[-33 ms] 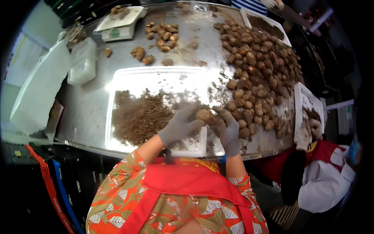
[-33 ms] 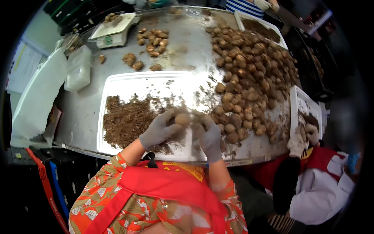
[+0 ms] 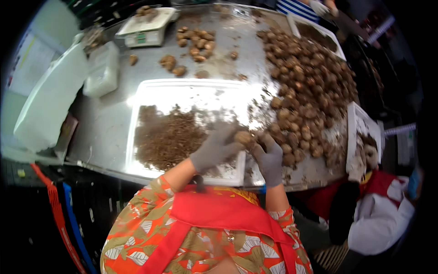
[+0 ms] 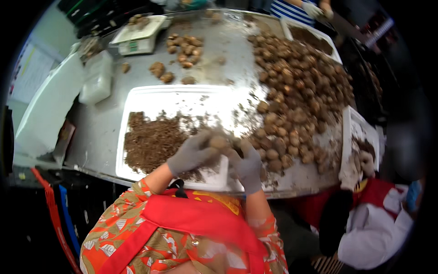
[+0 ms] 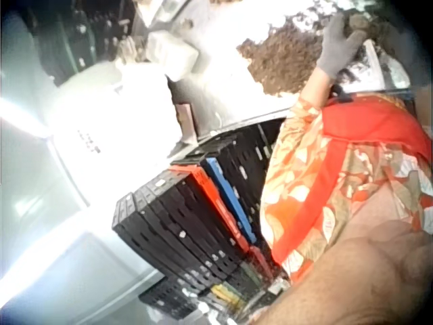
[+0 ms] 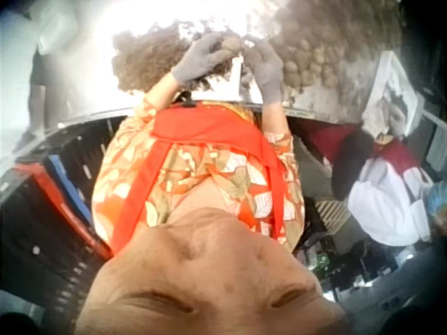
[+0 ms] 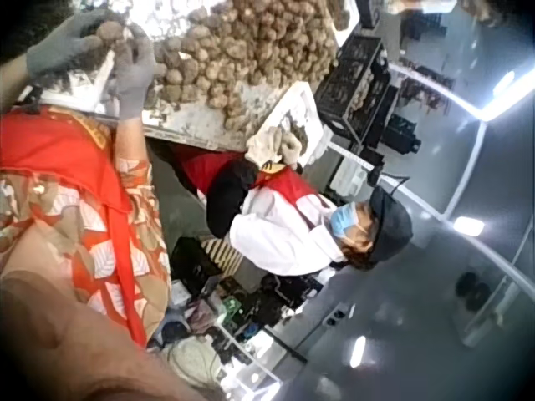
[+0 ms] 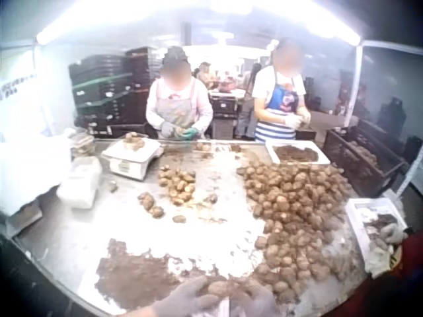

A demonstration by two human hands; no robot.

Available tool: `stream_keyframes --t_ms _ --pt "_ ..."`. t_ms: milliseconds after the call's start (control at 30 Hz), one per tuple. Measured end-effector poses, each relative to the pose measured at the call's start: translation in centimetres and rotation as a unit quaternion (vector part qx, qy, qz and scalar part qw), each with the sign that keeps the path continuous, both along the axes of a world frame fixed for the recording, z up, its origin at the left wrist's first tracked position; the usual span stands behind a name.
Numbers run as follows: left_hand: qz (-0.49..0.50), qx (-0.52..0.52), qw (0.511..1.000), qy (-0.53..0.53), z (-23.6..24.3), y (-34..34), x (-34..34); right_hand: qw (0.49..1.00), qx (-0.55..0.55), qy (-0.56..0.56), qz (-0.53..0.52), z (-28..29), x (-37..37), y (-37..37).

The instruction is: The person peels ginger roots by hand, removing the outer skin and placing the peeled pieces on a metal tray. The person works continuously, picking up new roots from a pile and discarding the peels into a separate container.

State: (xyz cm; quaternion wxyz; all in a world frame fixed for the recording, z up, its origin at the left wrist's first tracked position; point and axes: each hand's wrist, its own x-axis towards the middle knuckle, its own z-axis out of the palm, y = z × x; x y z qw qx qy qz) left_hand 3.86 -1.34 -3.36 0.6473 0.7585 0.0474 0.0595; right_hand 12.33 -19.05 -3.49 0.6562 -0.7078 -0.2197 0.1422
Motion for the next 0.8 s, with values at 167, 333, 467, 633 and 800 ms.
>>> stream_keyframes --t_ms 167,333,467,633,800 --pt "-0.023 -0.022 0.997 0.069 0.9 0.1 0.0 0.981 -0.037 -0.173 -0.082 0.4 -0.5 1.4" --pt "-0.073 0.129 0.988 0.047 0.8 0.8 -0.5 0.990 -0.080 -0.111 -0.019 -1.1 1.5 2.2" --pt "0.002 -0.004 0.999 0.050 2.1 1.9 -0.7 0.987 -0.121 -0.082 0.072 -6.7 2.1 1.9" --pt "0.025 -0.399 0.916 0.031 3.3 3.5 -1.8 0.967 -0.190 -0.110 0.133 -3.3 0.5 2.7" --pt "-0.004 -0.379 0.925 0.017 2.6 3.3 -1.9 0.986 -0.116 0.017 0.120 0.7 0.3 3.2"
